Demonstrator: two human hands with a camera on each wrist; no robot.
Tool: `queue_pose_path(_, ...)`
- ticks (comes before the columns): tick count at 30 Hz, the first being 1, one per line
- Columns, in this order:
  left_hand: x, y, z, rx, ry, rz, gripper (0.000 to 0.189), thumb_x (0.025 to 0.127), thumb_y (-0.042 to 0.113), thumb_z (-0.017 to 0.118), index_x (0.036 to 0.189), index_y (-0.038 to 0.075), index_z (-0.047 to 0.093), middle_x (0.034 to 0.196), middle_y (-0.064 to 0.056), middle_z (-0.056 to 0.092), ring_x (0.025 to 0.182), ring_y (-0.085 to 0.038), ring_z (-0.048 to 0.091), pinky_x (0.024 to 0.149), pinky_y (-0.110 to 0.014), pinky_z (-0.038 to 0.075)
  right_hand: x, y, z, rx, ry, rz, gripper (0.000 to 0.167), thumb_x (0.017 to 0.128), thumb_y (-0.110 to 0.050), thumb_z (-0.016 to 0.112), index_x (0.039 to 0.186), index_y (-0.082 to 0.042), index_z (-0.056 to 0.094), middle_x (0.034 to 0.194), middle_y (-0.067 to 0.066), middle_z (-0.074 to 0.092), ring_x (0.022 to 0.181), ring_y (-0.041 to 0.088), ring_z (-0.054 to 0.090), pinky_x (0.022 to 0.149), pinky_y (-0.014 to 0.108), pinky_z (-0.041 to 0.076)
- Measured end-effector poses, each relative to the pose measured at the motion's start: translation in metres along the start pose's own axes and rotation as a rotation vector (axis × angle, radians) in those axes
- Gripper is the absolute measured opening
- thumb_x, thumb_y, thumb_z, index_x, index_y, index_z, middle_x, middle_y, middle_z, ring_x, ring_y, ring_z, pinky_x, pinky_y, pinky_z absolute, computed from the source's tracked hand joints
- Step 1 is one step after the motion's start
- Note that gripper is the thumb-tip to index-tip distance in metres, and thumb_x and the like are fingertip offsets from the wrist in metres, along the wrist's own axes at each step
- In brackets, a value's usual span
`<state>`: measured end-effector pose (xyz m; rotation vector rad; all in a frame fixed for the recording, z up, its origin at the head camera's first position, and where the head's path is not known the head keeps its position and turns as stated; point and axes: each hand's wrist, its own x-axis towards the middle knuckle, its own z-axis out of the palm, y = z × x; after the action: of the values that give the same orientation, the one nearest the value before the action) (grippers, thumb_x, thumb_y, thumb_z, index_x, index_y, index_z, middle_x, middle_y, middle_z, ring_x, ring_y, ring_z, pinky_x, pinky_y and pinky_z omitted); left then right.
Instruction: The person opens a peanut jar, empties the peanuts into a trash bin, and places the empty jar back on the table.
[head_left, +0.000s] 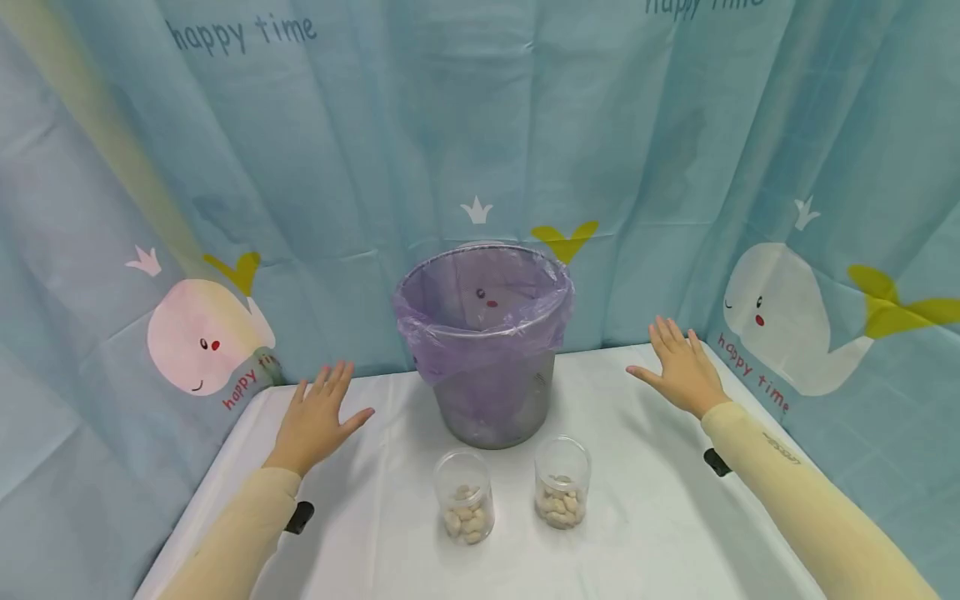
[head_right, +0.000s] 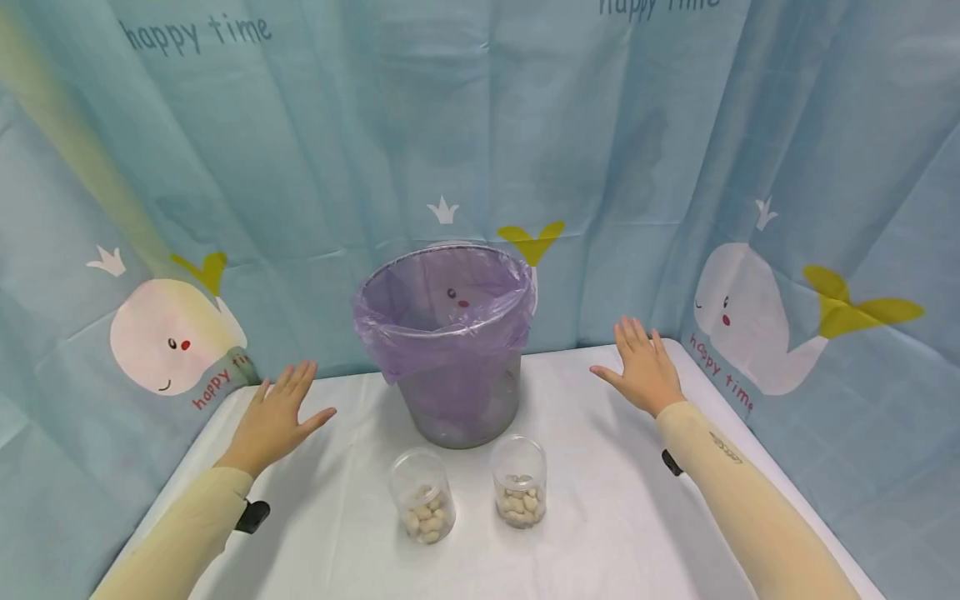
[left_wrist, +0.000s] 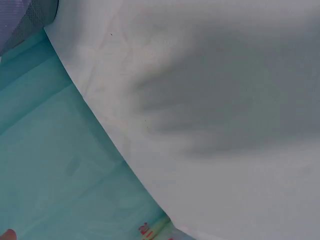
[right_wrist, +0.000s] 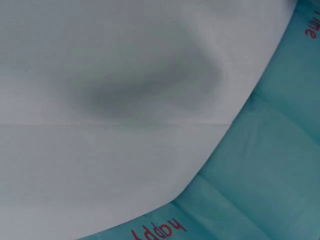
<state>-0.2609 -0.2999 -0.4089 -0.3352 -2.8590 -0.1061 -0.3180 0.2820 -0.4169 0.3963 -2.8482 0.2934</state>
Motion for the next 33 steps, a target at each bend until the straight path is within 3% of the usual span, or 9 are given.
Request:
queue_pose_path(15,-0.013,0.017,0.010,-0.034,0.023,0.027,0.086,0.094,0.055,0.059,0.155,0.002,0.029,0.161,-0.021,0.029,0.149,-0.042,0.028,0.120,-0.067,0.020,-0.018,-0.010,0.009,0.059,-0.011,-0.005,0.092,0.096,-0.056,0.055,0.154,0.007,0.022,0.164,0.028,0.013,0.152,0.045,0.012,0.125,0.063,0.006)
queue_pose_path(24,-0.023,0.029,0.010,-0.068,0.031,0.052,0.090,0.092,0.053,0.063,0.156,0.001,0.026,0.161,-0.021,0.029,0.148,-0.040,0.030,0.121,-0.065,0.022,-0.030,-0.018,0.012,0.113,-0.043,-0.004,0.094,0.096,-0.058,0.053,0.156,0.004,0.017,0.165,0.025,0.011,0.154,0.042,0.008,0.127,0.058,-0.001)
queue_pose_path(33,-0.030,0.038,0.013,-0.087,0.055,0.073,0.092,0.089,0.053,0.067,0.156,0.002,0.028,0.160,-0.020,0.032,0.147,-0.039,0.034,0.118,-0.064,0.028,-0.035,-0.028,0.013,0.137,-0.027,-0.015,0.094,0.095,-0.059,0.053,0.157,0.002,0.018,0.165,0.024,0.013,0.154,0.041,0.010,0.127,0.057,0.002)
